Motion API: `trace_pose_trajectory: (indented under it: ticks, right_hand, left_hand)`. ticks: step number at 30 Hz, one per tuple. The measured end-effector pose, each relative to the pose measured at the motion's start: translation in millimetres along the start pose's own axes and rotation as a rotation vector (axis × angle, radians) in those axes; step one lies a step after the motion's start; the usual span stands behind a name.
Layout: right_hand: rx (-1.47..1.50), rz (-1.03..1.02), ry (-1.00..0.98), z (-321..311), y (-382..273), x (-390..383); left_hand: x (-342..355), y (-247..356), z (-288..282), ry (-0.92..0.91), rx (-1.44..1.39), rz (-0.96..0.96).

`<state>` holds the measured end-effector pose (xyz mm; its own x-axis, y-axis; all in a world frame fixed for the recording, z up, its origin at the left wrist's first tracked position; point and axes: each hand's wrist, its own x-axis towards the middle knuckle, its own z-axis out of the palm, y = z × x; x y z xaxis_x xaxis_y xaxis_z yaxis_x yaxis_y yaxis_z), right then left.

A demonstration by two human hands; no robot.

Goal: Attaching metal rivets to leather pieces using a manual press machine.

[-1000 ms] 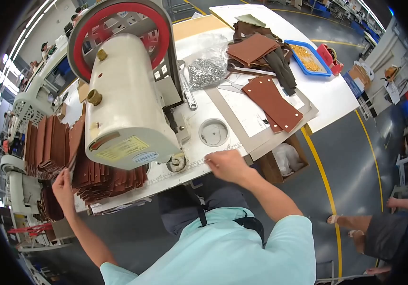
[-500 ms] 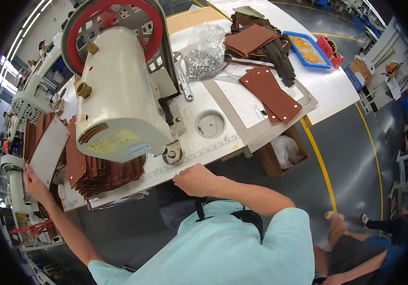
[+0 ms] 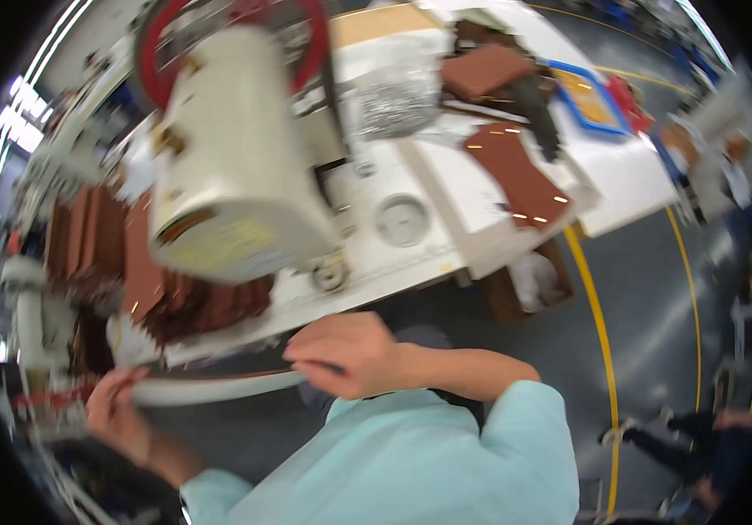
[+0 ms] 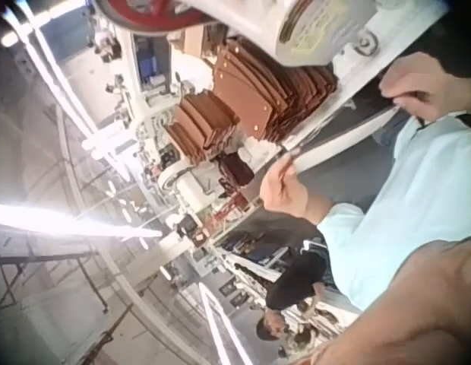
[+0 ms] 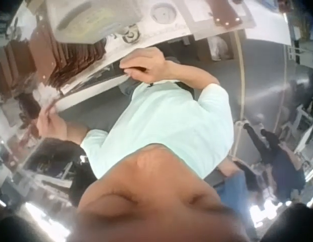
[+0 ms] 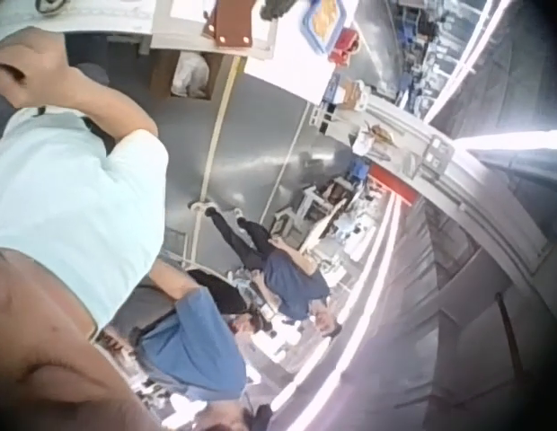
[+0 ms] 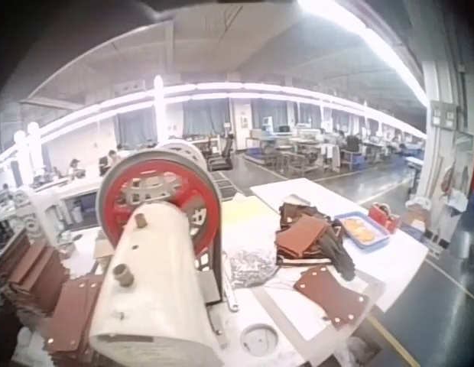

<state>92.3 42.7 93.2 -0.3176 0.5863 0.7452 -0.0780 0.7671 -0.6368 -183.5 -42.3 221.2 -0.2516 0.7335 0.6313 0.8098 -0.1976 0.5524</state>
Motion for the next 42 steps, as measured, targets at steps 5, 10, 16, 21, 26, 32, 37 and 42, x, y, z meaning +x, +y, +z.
trace_pose_trajectory:
  ticks: [5,10,16,21,26,32,37,42]
  right_hand:
    - [0.341,0.618,-0.357,-20,15,3]
    - [0.873,0.984,-0.727,-21,67,-23]
    - [1.021,0.975,-0.757,-18,84,-21]
    - [0.69,1.037,-0.782,-7,76,-11]
    - [0.393,1.157,-0.632,-8,89,-44]
    - [0.523,1.283,0.052,-30,83,-59]
    - [0.384,1.265,0.165,-28,99,-67]
    - [0.419,1.203,0.238,-25,110,-67]
  left_hand:
    - [4,-21,60,-0.48,-0.299,0.02]
    - [1,-22,92,-0.607,-0.503,-0.071]
    - [-6,-41,116,-0.739,-0.712,-0.361]
    - [-33,-51,157,-0.973,-0.667,-0.494]
    - [-62,-85,194,-1.026,-0.503,-0.461]
    - [-77,-77,223,-0.868,-1.011,-0.915]
    - [-70,-64,250,-0.722,-0.907,-0.859]
    - [-81,-79,276,-0.592,-0.777,-0.577]
